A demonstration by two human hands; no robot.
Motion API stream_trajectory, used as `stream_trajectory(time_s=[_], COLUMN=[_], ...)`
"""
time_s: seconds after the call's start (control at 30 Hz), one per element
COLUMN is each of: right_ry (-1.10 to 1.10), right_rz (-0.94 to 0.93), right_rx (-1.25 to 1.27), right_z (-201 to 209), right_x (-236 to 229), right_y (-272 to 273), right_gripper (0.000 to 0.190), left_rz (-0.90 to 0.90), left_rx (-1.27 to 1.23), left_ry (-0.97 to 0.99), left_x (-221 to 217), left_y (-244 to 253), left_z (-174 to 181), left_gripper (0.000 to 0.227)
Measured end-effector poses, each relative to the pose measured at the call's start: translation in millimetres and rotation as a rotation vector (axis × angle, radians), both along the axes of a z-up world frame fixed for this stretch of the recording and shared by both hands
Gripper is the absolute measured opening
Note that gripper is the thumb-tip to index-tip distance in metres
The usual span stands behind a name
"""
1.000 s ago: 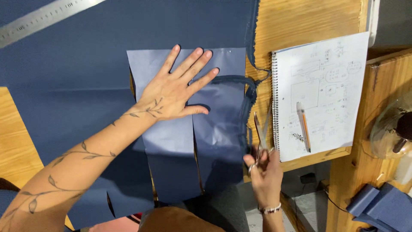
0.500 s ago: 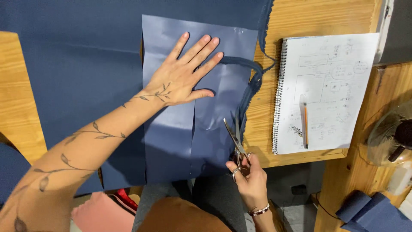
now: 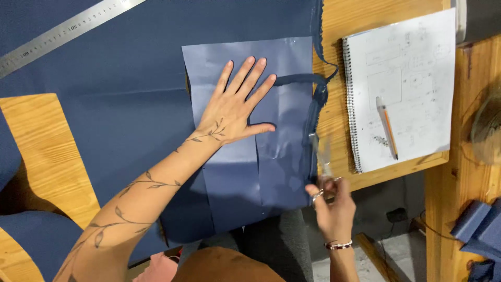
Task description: The person folds a piece of dark blue fabric on a wooden table and uses a pair of scissors to cut it into strips. They then move to a second table to continue cutting the fabric along a marked line.
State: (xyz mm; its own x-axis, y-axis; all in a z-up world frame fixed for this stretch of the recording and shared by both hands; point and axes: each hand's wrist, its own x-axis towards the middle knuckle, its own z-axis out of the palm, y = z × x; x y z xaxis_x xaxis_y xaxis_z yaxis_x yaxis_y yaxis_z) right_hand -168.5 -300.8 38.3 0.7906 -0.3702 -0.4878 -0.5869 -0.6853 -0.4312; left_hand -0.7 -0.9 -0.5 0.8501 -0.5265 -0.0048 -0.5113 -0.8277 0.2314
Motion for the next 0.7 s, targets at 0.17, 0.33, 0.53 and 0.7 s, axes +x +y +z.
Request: stream_trajectory(time_s=[0.17, 0.33, 0.53, 0.7], right_ry=[-0.264, -0.300, -0.424, -0.399], right_rz=[0.107, 0.087, 0.150, 0.116], right_rx=[-0.116, 0.080, 0.146, 0.345], right_z=[29.7, 35.0, 26.3, 24.1], right_x=[21.3, 42.8, 54.8, 74.8], right_y=[19.5, 41.5, 46.9, 52.8], right_gripper=[0.049, 0.050, 0.044, 0.038], left_rz=[0.071, -0.084, -0.189, -0.197], left_rx=[-0.326, -0.155, -0.146, -0.206], left_ry=[-0.195, 0.007, -0.045, 0.105], left_x=[33.1, 63.1, 68.5, 70.1], left_y=[-11.7, -35.5, -40.3, -38.0], left_z=[6.7, -1.7, -9.4, -12.2], left_gripper=[0.069, 0.082, 0.084, 0.107])
